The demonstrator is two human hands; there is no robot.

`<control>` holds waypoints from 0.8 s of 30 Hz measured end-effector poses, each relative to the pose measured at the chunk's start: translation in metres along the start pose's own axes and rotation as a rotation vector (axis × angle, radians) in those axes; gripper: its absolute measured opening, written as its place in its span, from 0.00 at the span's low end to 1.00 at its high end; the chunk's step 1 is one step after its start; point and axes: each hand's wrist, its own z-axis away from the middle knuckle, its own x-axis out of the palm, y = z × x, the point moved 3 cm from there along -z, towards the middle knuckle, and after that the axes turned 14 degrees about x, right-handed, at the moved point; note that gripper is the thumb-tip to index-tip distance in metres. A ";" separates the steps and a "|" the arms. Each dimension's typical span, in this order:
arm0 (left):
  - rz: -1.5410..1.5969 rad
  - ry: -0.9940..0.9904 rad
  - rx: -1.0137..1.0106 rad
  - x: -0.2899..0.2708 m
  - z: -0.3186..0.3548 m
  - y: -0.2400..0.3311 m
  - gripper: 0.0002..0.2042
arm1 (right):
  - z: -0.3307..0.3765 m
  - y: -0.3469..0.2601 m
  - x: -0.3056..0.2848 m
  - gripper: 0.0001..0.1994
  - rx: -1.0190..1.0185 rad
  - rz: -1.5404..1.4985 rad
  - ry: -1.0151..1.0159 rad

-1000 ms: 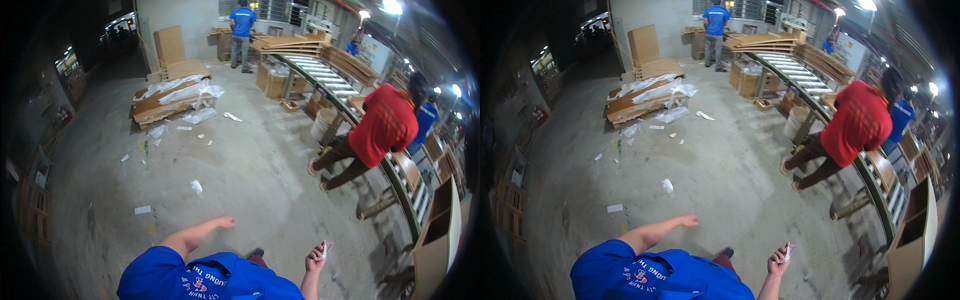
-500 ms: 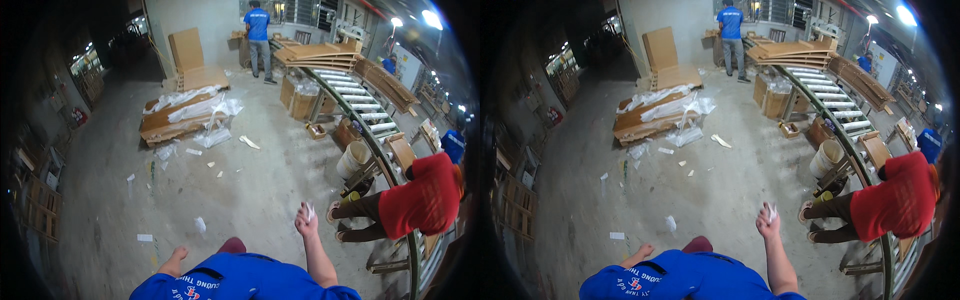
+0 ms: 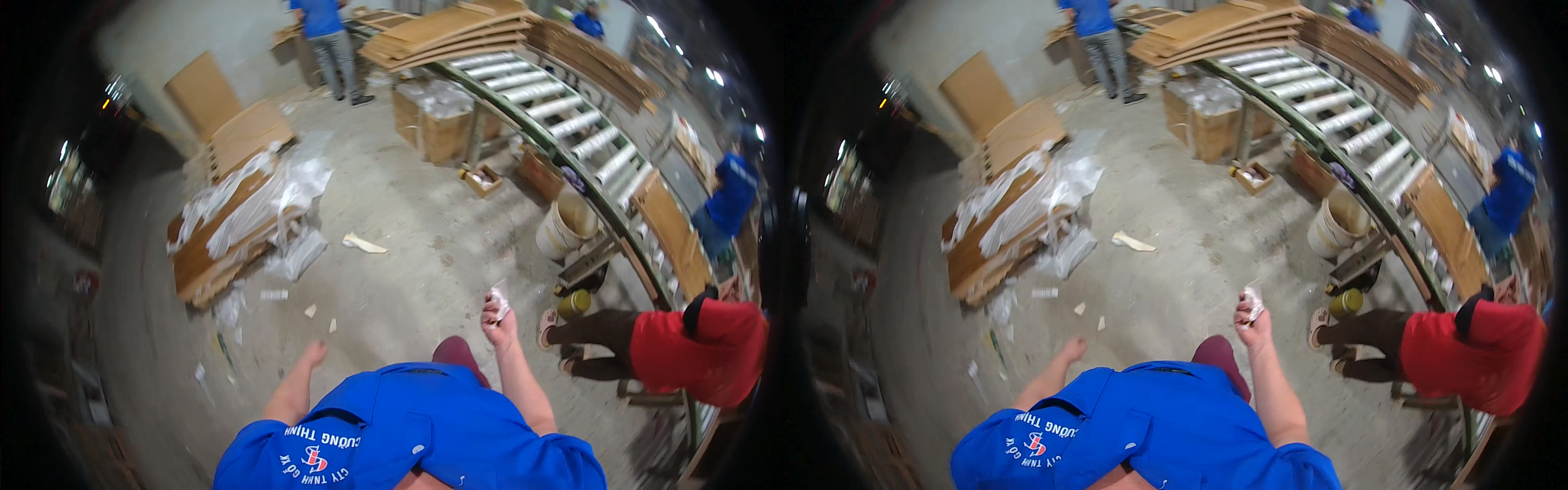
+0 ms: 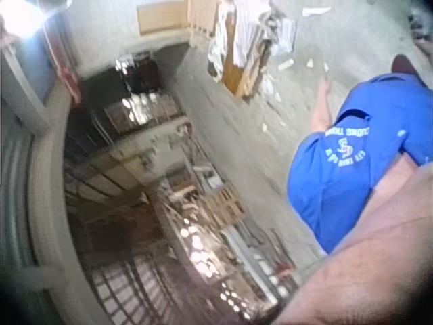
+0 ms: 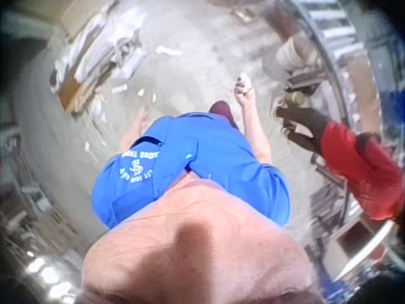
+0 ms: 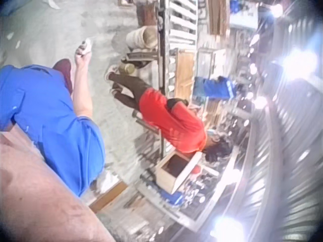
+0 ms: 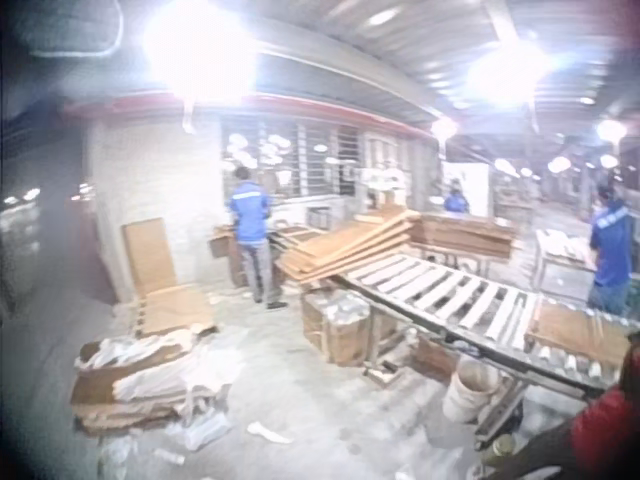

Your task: The person wipes the surface of wooden furniture parts with a white cloth. They remove protective plastic film from the wood, wipe the surface, and place the parts onto a roller conveyor. The person handles multiple wooden pieces sequentially in a workshop environment.

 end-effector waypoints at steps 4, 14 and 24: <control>0.030 0.351 0.322 -0.151 -0.192 0.095 0.16 | -0.054 -0.061 0.025 0.14 -0.211 0.016 0.205; 0.203 -0.331 0.178 -0.106 -0.335 0.175 0.14 | -0.272 -0.218 0.184 0.17 -0.038 0.027 0.190; 0.148 -0.505 -0.382 -0.219 -0.453 0.072 0.15 | -0.515 -0.277 0.350 0.17 0.002 0.322 0.046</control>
